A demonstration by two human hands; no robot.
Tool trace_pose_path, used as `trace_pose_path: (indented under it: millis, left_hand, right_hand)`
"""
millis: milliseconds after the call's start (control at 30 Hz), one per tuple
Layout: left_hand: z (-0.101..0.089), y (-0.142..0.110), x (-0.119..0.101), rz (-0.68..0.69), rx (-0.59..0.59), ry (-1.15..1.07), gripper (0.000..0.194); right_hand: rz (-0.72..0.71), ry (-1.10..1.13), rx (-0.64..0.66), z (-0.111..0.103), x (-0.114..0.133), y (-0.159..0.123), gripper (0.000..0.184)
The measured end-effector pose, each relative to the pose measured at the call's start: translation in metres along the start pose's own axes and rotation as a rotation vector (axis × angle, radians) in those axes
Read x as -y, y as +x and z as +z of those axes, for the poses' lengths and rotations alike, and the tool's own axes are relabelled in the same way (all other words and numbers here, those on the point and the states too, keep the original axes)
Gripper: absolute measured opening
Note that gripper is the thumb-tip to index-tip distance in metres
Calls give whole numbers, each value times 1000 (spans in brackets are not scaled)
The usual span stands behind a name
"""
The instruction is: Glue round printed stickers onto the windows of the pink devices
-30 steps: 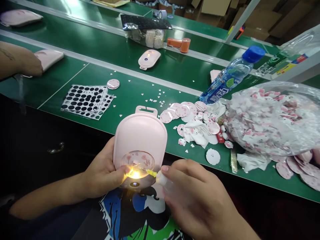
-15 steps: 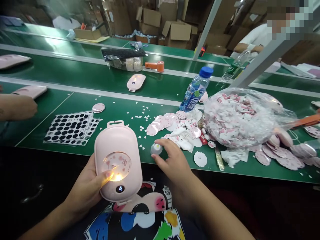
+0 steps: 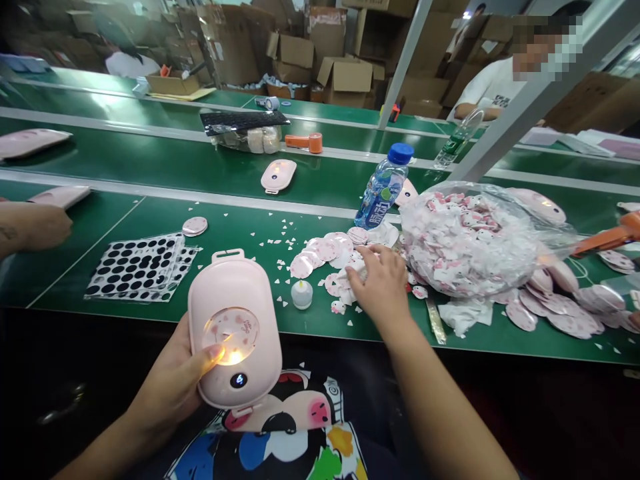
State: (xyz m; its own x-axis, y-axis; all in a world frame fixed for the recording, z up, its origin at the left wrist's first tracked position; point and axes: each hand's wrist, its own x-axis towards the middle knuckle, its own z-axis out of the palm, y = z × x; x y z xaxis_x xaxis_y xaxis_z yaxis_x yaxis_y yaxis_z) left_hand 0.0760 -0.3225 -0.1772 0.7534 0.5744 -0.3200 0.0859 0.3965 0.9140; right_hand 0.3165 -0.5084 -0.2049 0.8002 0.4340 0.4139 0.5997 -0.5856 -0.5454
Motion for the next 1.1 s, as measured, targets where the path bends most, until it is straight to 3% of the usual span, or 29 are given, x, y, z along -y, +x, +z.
trace_pose_path:
  millis: [133, 367, 500, 600, 667, 700, 733, 767, 833, 967, 1100]
  left_hand:
    - [7, 3, -1, 54, 75, -36, 60]
    - [20, 4, -11, 74, 231, -225, 54]
    - [22, 4, -15, 81, 246, -238, 51]
    - [21, 4, -15, 81, 238, -217, 53]
    - [21, 3, -13, 85, 235, -196, 55]
    - [21, 3, -12, 88, 230, -182, 56]
    - [22, 3, -11, 95, 222, -165, 57]
    - [22, 2, -10, 104, 219, -147, 58]
    - [24, 0, -8, 125, 229, -116, 61]
    - [26, -3, -6, 126, 275, -73, 62]
    - [26, -2, -4, 83, 278, -63, 61]
  right_hand:
    - [118, -35, -33, -11, -23, 32, 16]
    - [200, 177, -267, -37, -11, 75, 20]
    - [83, 349, -394, -47, 10, 87, 12]
    - [-37, 427, -450, -59, 48, 66, 8]
    - [-177, 399, -407, -66, 81, 37, 7]
    - [-263, 388, -293, -68, 97, 20, 8]
    - [-339, 372, -51, -67, 111, 4, 10]
    - [-426, 328, 104, -64, 122, -11, 11]
    - [-548, 294, 295, -55, 136, -31, 11]
    - [-507, 254, 294, -37, 136, -37, 18]
    - [-463, 263, 318, -41, 134, -33, 21]
